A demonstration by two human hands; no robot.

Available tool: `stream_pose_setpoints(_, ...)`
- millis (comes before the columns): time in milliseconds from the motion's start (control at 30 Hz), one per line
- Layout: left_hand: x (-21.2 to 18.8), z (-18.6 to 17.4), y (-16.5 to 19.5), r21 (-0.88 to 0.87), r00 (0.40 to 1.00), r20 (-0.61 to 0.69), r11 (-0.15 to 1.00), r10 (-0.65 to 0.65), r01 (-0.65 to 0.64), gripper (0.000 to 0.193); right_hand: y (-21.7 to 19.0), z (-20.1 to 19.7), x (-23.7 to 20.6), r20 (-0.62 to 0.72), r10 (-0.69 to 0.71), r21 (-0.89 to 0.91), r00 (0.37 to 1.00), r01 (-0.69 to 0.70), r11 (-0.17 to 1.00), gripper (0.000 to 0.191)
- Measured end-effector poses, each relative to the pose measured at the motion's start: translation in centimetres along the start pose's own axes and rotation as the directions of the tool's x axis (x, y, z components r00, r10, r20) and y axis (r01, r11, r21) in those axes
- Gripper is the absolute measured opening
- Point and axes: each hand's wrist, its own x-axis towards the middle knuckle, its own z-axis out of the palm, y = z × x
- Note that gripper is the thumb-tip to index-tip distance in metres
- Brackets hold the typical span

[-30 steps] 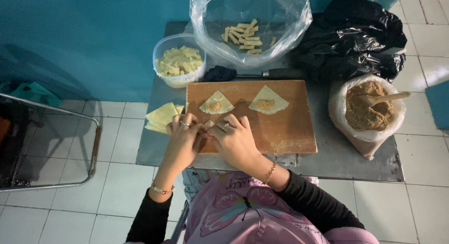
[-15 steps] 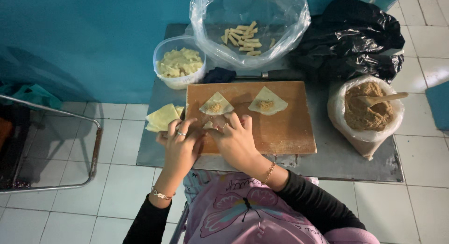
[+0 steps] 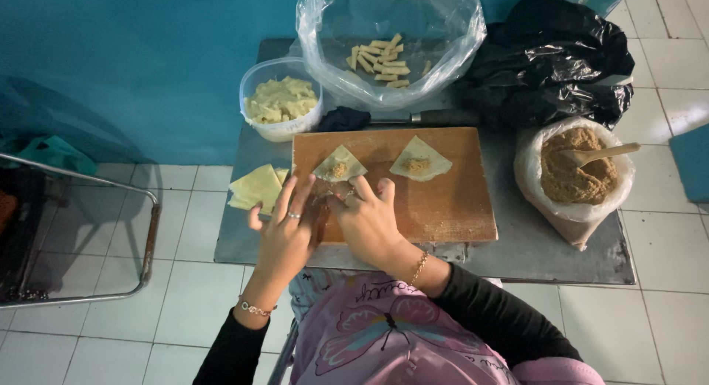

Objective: The person places triangular pastry wrappers on a wooden board, spoons brown filling from a bag onto each wrapper with a wooden spoon, then folds and presses the wrappers closed into filled pastries, repeating the cycle for multiple wrappers.

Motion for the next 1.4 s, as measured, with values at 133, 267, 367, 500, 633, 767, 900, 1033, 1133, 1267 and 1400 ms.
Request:
stream_pose_setpoints(133, 0.9, 0.1, 0.4, -0.052, 0.996, 0.088, 0.998, -0.032, 0.037, 0.037, 0.1, 0.1, -0.4, -0.018, 0.026, 0.049, 1.0, -0.025, 0.999, 0.037)
stream_pose_setpoints(267, 1.5, 0.0, 0.7, -0.036, 0.989, 0.142, 0.998, -0.047, 0.052, 0.041, -0.1, 0.1, -1.0, -0.006, -0.012, 0.007, 1.0, 0.012, 1.0, 0.045)
stream_pose_setpoints(367, 1.7, -0.4, 0.7, -0.079, 0.996, 0.083, 0.996, -0.036, 0.042, 0.046, 0.1, 0.1, -0.4, 0.009, -0.018, -0.075, 1.0, 0.018, 0.997, 0.045)
stream_pose_setpoints(500, 1.8, -0.4, 1.2, -0.155, 0.981, 0.157, 0.979, -0.109, 0.134, 0.042, 0.9, 0.0, 0.8, 0.128, -0.031, -0.084, 0.991, 0.042, 0.996, 0.037)
stream_pose_setpoints(633, 2.5, -0.1, 1.0, -0.155, 0.979, 0.174, 0.979, -0.103, 0.131, 0.046, 2.0, 0.2, 1.6, 0.076, -0.055, -0.002, 0.996, 0.055, 0.998, 0.041)
stream_pose_setpoints(767, 2.8, -1.1, 0.1, -0.275, 0.979, 0.136, 0.944, -0.151, 0.184, 0.05, 2.5, 1.1, 2.2, 0.169, -0.059, 0.012, 0.984, 0.058, 0.998, 0.038)
stream_pose_setpoints(900, 3.2, -2.2, -0.5, -0.293, 0.97, 0.068, 0.925, -0.233, 0.243, 0.038, 2.4, 1.6, 2.5, 0.128, -0.133, -0.066, 0.983, 0.143, 0.988, 0.026)
stream_pose_setpoints(1033, 3.9, -2.2, -0.9, -0.368, 0.959, 0.008, 0.891, -0.283, 0.266, 0.03, 2.1, 0.4, 3.0, -0.017, -0.2, -0.107, 0.98, 0.197, 0.975, 0.028)
stream_pose_setpoints(1133, 4.2, -1.7, -1.6, -0.412, 0.948, 0.031, 0.86, -0.316, 0.3, 0.027, 2.5, -1.9, 3.9, 0.17, -0.132, 0.115, 0.977, 0.113, 0.987, 0.021)
stream_pose_setpoints(1267, 5.1, 0.3, -2.2, -0.441, 0.953, 0.132, 0.844, -0.274, 0.304, 0.021, 6.1, -5.9, 7.5, 0.411, -0.059, 0.057, 0.91, 0.038, 0.998, 0.018)
stream_pose_setpoints(1400, 6.3, 2.7, -1.6, -0.283, 0.953, 0.051, 0.911, -0.298, 0.3, 0.022, 9.0, -8.0, 9.8, -0.286, 0.046, -0.087, 0.957, -0.074, 0.993, 0.034)
